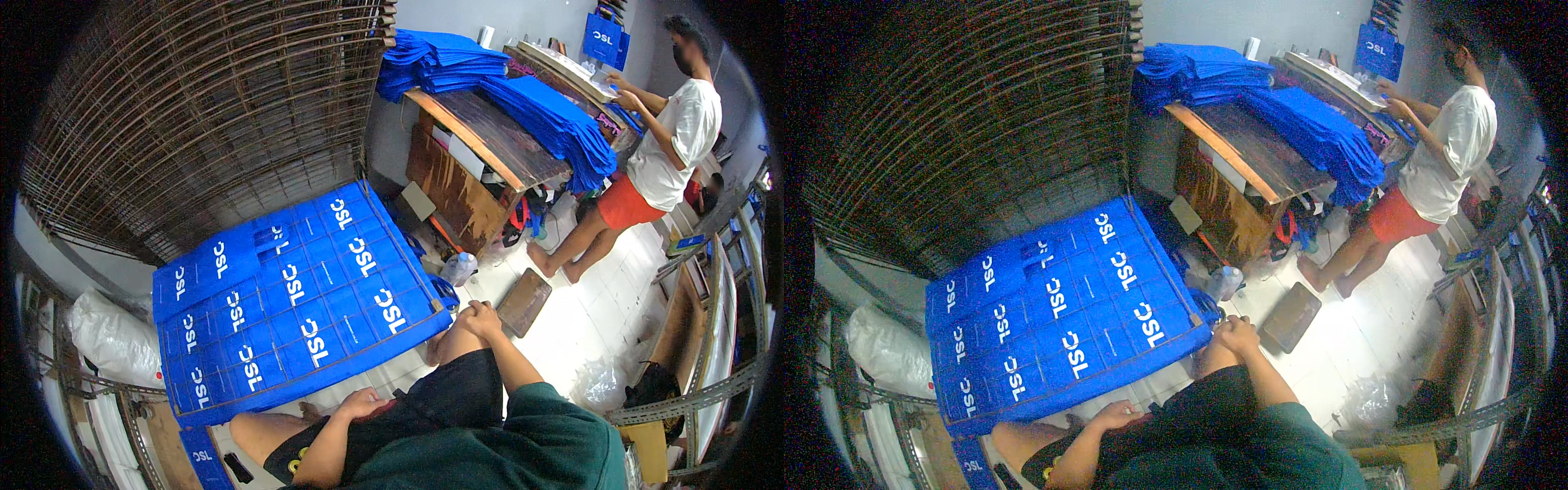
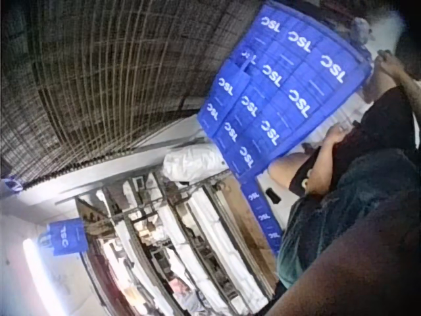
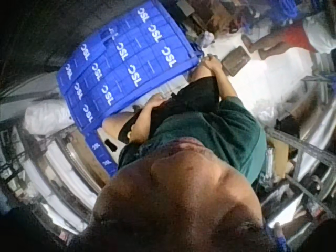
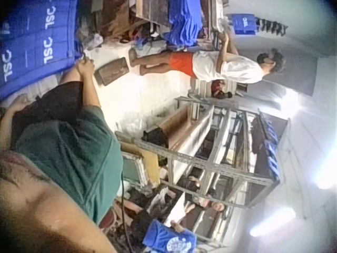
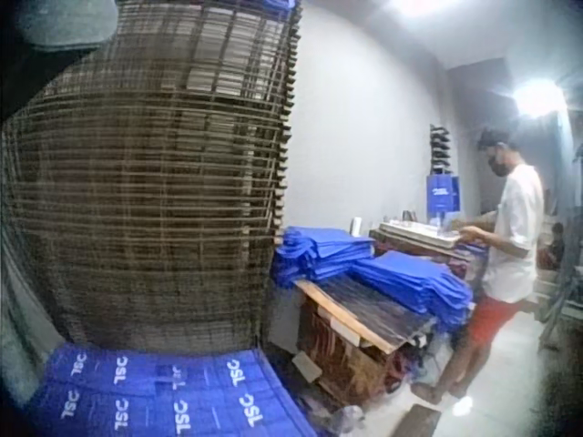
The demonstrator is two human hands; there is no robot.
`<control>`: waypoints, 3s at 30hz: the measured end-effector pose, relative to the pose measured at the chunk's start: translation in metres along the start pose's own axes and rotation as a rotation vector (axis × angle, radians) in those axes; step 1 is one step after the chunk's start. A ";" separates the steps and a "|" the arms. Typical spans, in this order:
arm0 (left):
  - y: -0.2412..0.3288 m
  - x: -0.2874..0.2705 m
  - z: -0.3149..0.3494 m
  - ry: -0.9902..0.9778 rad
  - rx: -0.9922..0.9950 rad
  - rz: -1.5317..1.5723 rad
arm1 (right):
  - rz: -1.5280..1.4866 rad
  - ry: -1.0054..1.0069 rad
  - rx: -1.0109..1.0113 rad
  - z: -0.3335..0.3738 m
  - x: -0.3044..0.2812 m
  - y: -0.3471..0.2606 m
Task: The person sits on the floor and repeatedly folds blue tarps marked with 'TSC' onto a metal grid frame. They pick up a tarp, fold it in half, and place it on the frame, repeating this process for multiple units. Another person is visible in the background handling similar items.
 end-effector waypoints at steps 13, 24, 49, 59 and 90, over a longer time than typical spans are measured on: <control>-0.006 -0.007 -0.005 0.105 0.131 0.058 | 0.073 0.043 -0.072 -0.005 0.004 -0.006; -0.007 -0.007 0.001 0.136 0.067 -0.019 | 0.054 0.037 -0.090 -0.004 0.007 -0.001; -0.006 -0.002 -0.004 0.070 0.042 0.055 | 0.002 0.048 -0.113 -0.002 0.000 -0.005; -0.003 0.000 -0.005 0.037 0.010 0.048 | 0.028 0.057 -0.148 -0.015 0.010 0.011; 0.005 -0.008 0.007 0.084 0.014 0.026 | -0.041 0.147 -0.043 0.007 -0.005 -0.006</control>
Point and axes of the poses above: each hand's wrist, its own z-axis away from the middle knuckle, its own x-axis out of the palm, y = z × x, the point moved 6 cm from there along -z, towards the middle knuckle, and after that the axes turned 3 degrees about -y, right-handed, at the moved point
